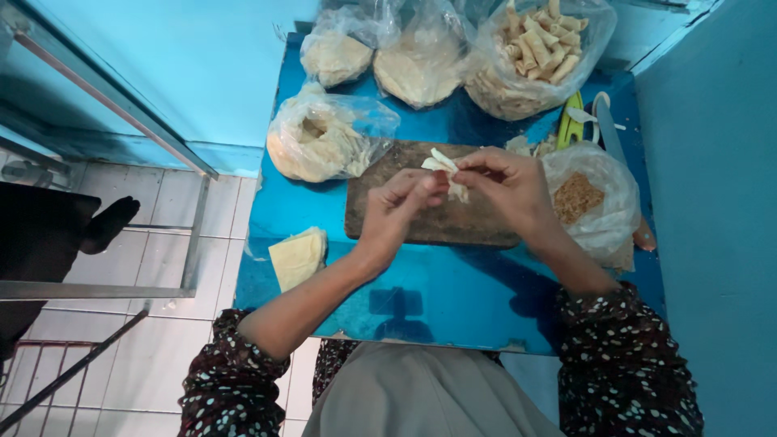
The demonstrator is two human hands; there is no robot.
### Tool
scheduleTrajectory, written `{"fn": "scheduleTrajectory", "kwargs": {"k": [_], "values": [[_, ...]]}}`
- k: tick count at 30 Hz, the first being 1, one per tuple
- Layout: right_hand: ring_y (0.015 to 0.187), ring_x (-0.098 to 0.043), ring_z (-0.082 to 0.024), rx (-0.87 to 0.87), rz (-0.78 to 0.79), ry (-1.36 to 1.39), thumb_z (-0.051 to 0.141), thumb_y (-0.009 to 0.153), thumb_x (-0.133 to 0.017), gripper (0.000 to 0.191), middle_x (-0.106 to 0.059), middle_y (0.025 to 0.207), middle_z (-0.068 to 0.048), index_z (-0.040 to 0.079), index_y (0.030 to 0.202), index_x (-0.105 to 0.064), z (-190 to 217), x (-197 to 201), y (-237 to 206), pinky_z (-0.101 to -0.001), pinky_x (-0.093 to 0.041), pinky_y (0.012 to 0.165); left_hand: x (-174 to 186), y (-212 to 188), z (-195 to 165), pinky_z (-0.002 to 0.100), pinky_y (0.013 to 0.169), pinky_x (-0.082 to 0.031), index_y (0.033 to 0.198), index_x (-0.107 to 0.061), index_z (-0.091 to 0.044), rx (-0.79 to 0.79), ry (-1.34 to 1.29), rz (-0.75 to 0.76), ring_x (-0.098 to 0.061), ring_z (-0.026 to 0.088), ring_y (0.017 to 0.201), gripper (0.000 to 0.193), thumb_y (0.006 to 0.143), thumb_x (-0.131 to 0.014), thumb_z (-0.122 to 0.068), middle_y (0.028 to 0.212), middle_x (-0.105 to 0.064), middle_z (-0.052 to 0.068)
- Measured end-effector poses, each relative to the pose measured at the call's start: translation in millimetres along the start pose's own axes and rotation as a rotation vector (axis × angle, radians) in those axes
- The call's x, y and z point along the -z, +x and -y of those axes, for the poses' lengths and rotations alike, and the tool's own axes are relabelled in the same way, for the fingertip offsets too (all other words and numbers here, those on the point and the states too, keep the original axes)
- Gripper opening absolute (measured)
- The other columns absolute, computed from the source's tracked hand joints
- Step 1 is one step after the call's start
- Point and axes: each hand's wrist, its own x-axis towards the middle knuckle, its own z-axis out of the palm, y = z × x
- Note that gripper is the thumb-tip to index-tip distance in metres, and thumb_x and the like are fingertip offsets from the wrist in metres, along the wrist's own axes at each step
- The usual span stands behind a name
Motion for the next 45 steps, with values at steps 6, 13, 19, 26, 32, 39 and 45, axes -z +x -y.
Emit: {"fn": "scheduleTrajectory", "kwargs": {"k": [6,13,19,26,32,39,45], "values": [[0.090,-0.072,-0.011,0.011,0.013,-0.165,0.004,0.096,-0.072,0.016,-0.076,0.103,-0.006,0.002,0.112,-0.076,13,-11,-5,-0.0252,-0.057,0.076,0,1,16,0.025,0.073,-0.048,0.105,-0.076,0.003,-0.165,0.217,-0.114,-0.060,0.008,0.087,0.018,0.093,-0.079,-0.010,0.099,-0.067,0.003],[0.093,-0.074,-0.013,0.202,0.019,-0.278,0.007,0.090,-0.078,0.021,-0.073,0.104,-0.009,0.000,0.109,-0.072,23,-21,-10,-0.0280,-0.062,0.080,5,0,13,0.023,0.073,-0.051,0.100,-0.076,0.003,-0.191,0.308,-0.154,-0.062,0.007,0.084,0.016,0.102,-0.069,-0.012,0.096,-0.069,0.003],[0.089,-0.069,-0.007,-0.077,0.015,-0.037,0.003,0.095,-0.073,0.011,-0.073,0.099,-0.002,0.003,0.105,-0.071,-11,-13,0,-0.0237,-0.057,0.079,-1,0,8,0.023,0.076,-0.056,0.105,-0.076,0.003,-0.119,0.210,-0.146,-0.067,0.008,0.086,0.019,0.102,-0.066,-0.014,0.101,-0.071,0.005],[0.098,-0.065,-0.009,-0.037,0.123,0.068,0.003,0.097,-0.071,0.009,-0.069,0.103,-0.002,0.002,0.106,-0.067,-29,-10,0,-0.0266,-0.053,0.088,1,1,22,0.023,0.074,-0.052,0.103,-0.075,0.004,-0.160,0.293,-0.180,-0.064,0.007,0.087,0.013,0.096,-0.076,-0.007,0.101,-0.069,0.005],[0.101,-0.070,-0.014,-0.294,0.117,0.504,0.009,0.097,-0.069,0.012,-0.073,0.107,-0.003,0.004,0.107,-0.066,-11,-5,5,-0.0316,-0.058,0.090,4,1,22,0.023,0.075,-0.054,0.105,-0.076,0.001,-0.138,0.124,-0.167,-0.067,0.008,0.088,0.012,0.099,-0.072,-0.008,0.103,-0.071,0.005],[0.097,-0.071,-0.009,0.022,-0.031,-0.089,0.004,0.092,-0.076,0.016,-0.071,0.106,-0.003,0.003,0.107,-0.070,-9,-19,-8,-0.0251,-0.061,0.083,1,-4,9,0.024,0.076,-0.058,0.110,-0.077,0.001,-0.152,0.172,-0.136,-0.066,0.008,0.093,0.019,0.104,-0.068,-0.014,0.109,-0.069,0.005],[0.095,-0.069,-0.010,-0.188,0.095,0.375,0.004,0.101,-0.067,0.013,-0.073,0.108,-0.003,0.001,0.113,-0.071,-32,-1,2,-0.0255,-0.057,0.086,-1,-1,7,0.024,0.075,-0.058,0.110,-0.075,0.000,-0.033,0.056,-0.182,-0.067,0.008,0.090,0.019,0.104,-0.066,-0.016,0.106,-0.070,0.003]]}}
